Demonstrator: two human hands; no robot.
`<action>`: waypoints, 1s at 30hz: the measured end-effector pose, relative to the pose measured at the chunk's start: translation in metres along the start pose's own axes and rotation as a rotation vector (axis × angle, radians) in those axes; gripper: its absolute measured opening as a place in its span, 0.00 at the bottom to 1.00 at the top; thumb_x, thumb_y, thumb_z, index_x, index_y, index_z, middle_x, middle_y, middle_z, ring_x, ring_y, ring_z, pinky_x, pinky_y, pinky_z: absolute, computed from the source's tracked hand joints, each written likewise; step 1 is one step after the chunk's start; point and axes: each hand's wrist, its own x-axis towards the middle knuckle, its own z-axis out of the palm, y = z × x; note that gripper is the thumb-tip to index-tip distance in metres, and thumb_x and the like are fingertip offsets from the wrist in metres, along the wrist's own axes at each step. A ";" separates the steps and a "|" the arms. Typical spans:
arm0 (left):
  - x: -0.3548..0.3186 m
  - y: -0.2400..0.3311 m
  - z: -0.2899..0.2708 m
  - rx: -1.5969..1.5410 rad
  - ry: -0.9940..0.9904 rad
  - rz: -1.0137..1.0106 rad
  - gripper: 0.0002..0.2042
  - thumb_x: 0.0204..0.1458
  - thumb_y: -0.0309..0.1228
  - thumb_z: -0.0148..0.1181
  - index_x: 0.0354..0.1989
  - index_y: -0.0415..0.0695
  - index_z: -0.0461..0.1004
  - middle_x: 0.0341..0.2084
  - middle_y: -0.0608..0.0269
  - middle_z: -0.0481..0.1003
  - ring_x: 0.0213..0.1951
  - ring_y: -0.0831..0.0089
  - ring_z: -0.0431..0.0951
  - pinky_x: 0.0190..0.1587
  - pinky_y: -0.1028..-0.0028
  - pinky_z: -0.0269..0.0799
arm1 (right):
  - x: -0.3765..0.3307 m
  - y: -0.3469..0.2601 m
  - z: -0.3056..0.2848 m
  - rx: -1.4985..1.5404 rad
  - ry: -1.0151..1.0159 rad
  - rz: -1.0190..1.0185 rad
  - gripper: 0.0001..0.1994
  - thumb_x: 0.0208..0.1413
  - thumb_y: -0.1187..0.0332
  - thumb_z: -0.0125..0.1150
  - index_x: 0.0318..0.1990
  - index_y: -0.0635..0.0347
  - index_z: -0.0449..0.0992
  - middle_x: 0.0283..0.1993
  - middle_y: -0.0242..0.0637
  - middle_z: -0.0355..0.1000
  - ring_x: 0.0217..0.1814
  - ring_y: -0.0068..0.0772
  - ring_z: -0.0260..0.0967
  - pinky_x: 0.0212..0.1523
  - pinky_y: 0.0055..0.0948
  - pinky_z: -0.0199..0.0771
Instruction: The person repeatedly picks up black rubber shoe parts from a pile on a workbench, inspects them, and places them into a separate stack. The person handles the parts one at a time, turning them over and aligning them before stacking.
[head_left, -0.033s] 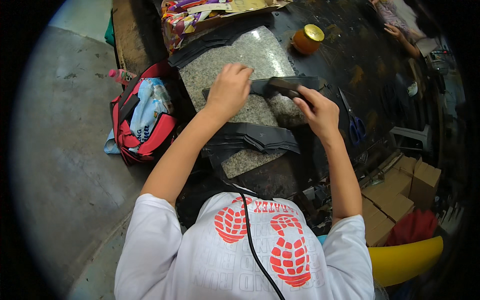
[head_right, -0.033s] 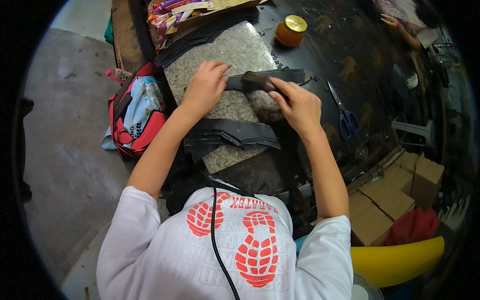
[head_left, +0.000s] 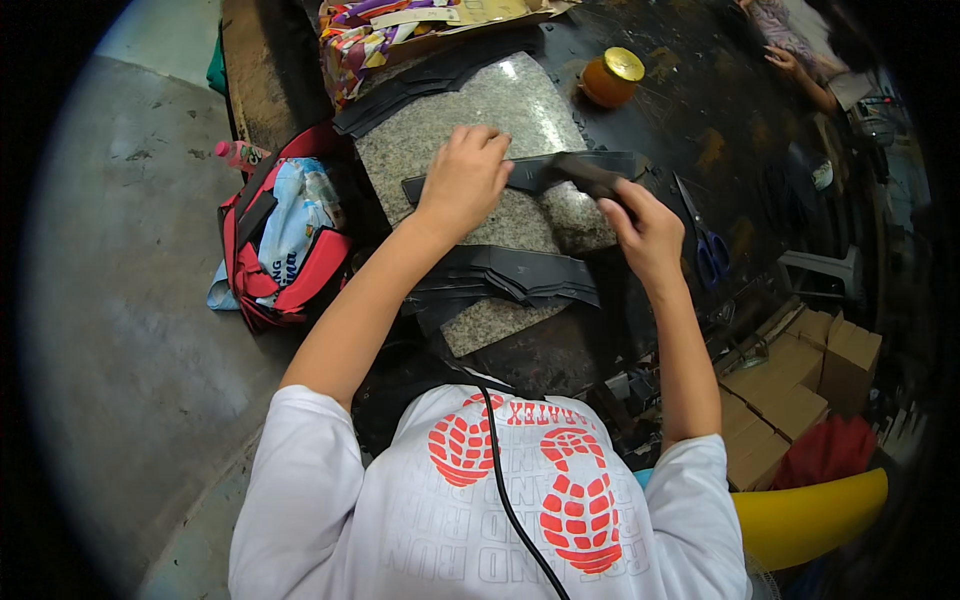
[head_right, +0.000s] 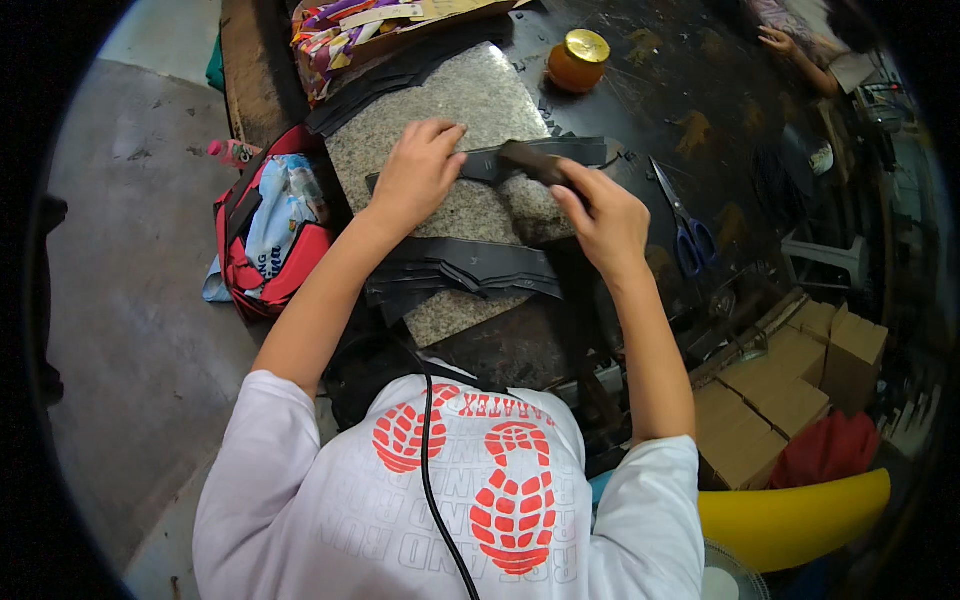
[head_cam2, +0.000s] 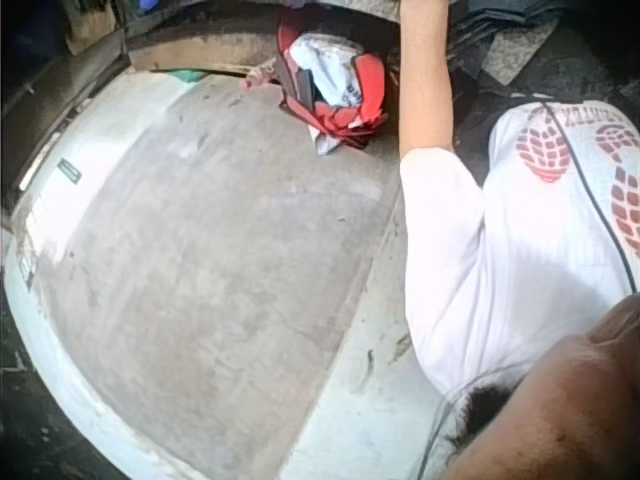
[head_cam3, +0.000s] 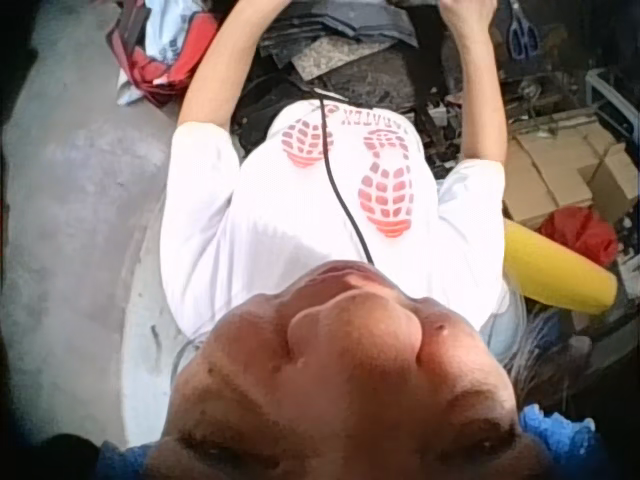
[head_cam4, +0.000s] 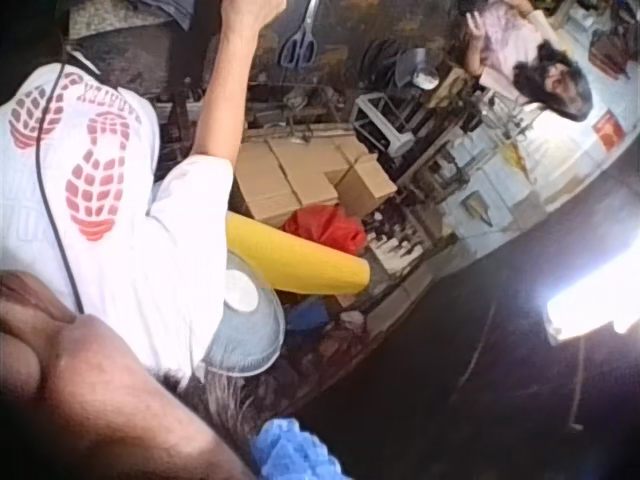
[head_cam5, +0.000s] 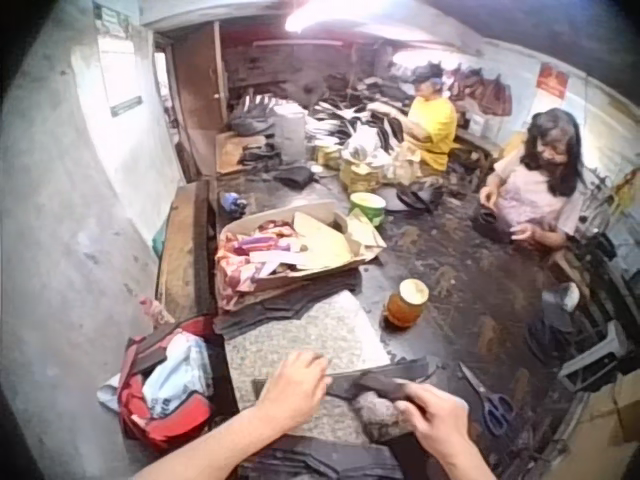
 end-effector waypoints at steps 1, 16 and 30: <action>0.004 0.008 0.002 0.044 -0.020 0.012 0.16 0.54 0.31 0.66 0.50 0.38 0.78 0.49 0.51 0.75 0.53 0.52 0.74 0.56 0.59 0.71 | -0.015 0.009 -0.007 0.039 0.070 0.049 0.15 0.58 0.64 0.68 0.52 0.52 0.82 0.42 0.37 0.80 0.41 0.42 0.78 0.43 0.33 0.76; -0.062 0.071 -0.025 -0.072 -0.622 -0.034 0.22 0.54 0.33 0.68 0.56 0.38 0.74 0.44 0.51 0.72 0.50 0.51 0.73 0.53 0.57 0.70 | -0.101 0.034 -0.033 -0.197 0.147 0.078 0.23 0.48 0.67 0.72 0.55 0.58 0.80 0.62 0.45 0.73 0.65 0.52 0.66 0.64 0.45 0.68; -0.039 0.059 -0.023 -0.097 -0.730 -0.091 0.21 0.45 0.46 0.71 0.34 0.38 0.80 0.38 0.49 0.79 0.42 0.48 0.82 0.47 0.55 0.78 | -0.012 0.000 -0.003 -0.141 -0.630 -0.178 0.32 0.32 0.41 0.79 0.38 0.58 0.80 0.38 0.40 0.76 0.45 0.46 0.73 0.51 0.42 0.68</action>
